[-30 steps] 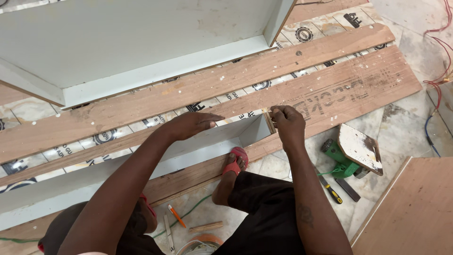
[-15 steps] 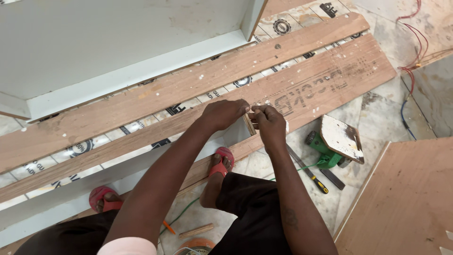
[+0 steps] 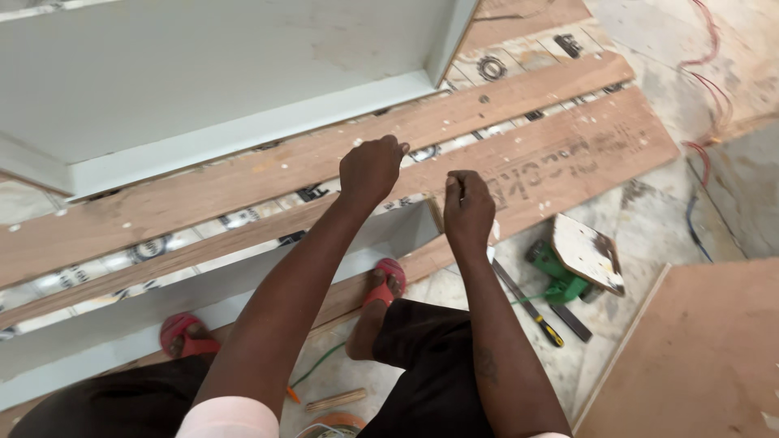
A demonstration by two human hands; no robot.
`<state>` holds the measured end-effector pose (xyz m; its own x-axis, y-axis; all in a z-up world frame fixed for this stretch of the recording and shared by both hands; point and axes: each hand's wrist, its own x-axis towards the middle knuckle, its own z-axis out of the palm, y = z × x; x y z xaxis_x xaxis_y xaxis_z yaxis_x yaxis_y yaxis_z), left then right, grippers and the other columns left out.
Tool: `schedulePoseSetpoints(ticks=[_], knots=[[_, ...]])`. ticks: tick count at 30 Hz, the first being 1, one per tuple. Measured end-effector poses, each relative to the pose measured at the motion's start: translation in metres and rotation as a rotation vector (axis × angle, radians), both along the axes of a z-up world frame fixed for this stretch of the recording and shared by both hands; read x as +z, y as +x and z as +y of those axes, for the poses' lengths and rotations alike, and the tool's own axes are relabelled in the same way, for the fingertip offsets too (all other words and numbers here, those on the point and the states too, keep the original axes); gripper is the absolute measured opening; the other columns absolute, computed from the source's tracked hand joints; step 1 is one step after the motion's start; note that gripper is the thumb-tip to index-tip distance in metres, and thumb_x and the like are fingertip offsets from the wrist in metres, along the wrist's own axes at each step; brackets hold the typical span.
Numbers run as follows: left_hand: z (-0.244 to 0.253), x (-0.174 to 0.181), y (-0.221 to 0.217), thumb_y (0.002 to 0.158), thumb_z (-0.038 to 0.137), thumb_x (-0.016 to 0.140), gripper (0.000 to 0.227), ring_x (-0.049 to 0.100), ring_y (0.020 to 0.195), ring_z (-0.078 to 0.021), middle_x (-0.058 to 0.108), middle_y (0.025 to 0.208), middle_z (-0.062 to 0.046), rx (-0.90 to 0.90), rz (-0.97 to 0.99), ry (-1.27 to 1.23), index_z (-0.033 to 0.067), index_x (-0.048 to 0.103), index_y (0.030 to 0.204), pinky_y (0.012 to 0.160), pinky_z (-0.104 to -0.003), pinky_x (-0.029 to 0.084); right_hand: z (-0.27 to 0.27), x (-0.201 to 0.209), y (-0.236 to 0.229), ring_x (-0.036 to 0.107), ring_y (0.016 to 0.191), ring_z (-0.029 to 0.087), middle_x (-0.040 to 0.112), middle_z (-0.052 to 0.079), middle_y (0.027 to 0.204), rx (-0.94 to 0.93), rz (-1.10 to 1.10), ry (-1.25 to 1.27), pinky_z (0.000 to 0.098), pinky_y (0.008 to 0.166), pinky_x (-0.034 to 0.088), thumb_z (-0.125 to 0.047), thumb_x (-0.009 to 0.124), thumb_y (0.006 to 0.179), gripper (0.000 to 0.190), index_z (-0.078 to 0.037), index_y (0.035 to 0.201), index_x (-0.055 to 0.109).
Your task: The person is assembling a white wooden cabinet or drawer unit on the floor. They repeatedly pick up small wooden sticks and press them into the grooves along the edges of the white panels to secure the joints. The person works methodically along the length of the furniture piece, ensuring the sticks are properly seated.
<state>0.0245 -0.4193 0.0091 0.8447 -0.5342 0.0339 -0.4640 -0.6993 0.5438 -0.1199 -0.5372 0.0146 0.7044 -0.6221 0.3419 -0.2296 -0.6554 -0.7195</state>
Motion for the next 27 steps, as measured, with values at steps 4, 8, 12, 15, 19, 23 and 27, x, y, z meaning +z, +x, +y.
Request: schedulePoseSetpoints(ticks=[4,8,12,15,19,23,27], knots=[[0.021,0.002,-0.018,0.105,0.052,0.043,0.052,0.074,0.081,-0.0375,0.074,0.083,-0.017,0.061,-0.023,0.077,0.0059,0.068,0.101,0.069,-0.053,0.056,0.020,-0.002,0.027,0.070,0.094,0.035,0.073,0.017,0.103,0.079,-0.033,-0.137,0.0441,0.082,0.054,-0.013,0.059,0.102,0.016,-0.004,0.110,0.069],[0.027,-0.006,-0.034,0.104,0.054,0.041,0.055,0.074,0.084,-0.0358,0.075,0.085,-0.017,0.058,0.026,0.095,0.0069,0.070,0.102,0.073,-0.054,0.054,0.032,-0.011,0.047,0.066,0.101,0.038,0.072,0.017,0.110,0.129,0.274,-0.216,0.0510,0.084,0.052,-0.021,0.054,0.102,0.024,-0.006,0.115,0.068],[0.050,-0.011,-0.032,0.106,0.053,0.039,0.057,0.073,0.087,-0.0363,0.075,0.088,-0.017,0.095,0.003,0.131,0.0062,0.071,0.105,0.077,-0.055,0.053,0.035,-0.023,0.044,0.064,0.106,0.039,0.072,0.017,0.112,0.145,0.441,-0.251,0.0539,0.088,0.051,-0.028,0.051,0.105,0.029,-0.008,0.119,0.066],[0.085,-0.007,-0.024,0.106,0.050,0.038,0.056,0.073,0.086,-0.0366,0.075,0.089,-0.017,0.088,-0.038,0.190,0.0053,0.071,0.105,0.077,-0.059,0.052,0.029,-0.026,0.043,0.064,0.107,0.040,0.072,0.018,0.112,0.160,0.408,-0.288,0.0539,0.089,0.051,-0.028,0.050,0.106,0.030,-0.008,0.122,0.066],[0.138,0.000,-0.022,0.108,0.055,0.035,0.062,0.071,0.088,-0.0363,0.074,0.089,-0.019,0.133,-0.001,0.271,0.0045,0.071,0.105,0.083,-0.061,0.049,0.024,-0.031,0.043,0.064,0.108,0.040,0.072,0.017,0.111,0.171,0.437,-0.334,0.0544,0.089,0.051,-0.028,0.048,0.106,0.030,-0.009,0.122,0.065],[0.188,0.010,-0.020,0.110,0.058,0.027,0.069,0.071,0.090,-0.0346,0.074,0.090,-0.018,0.157,0.073,0.358,0.0044,0.071,0.106,0.088,-0.060,0.049,0.022,-0.031,0.044,0.063,0.108,0.040,0.072,0.017,0.112,0.176,0.427,-0.330,0.0547,0.087,0.051,-0.030,0.045,0.108,0.032,-0.009,0.123,0.065],[0.235,0.015,-0.014,0.108,0.061,0.022,0.074,0.071,0.092,-0.0328,0.074,0.089,-0.017,0.220,0.153,0.394,0.0056,0.070,0.105,0.098,-0.061,0.043,0.019,-0.033,0.043,0.064,0.109,0.040,0.072,0.017,0.113,0.185,0.419,-0.329,0.0540,0.088,0.051,-0.031,0.043,0.110,0.034,-0.009,0.124,0.065]])
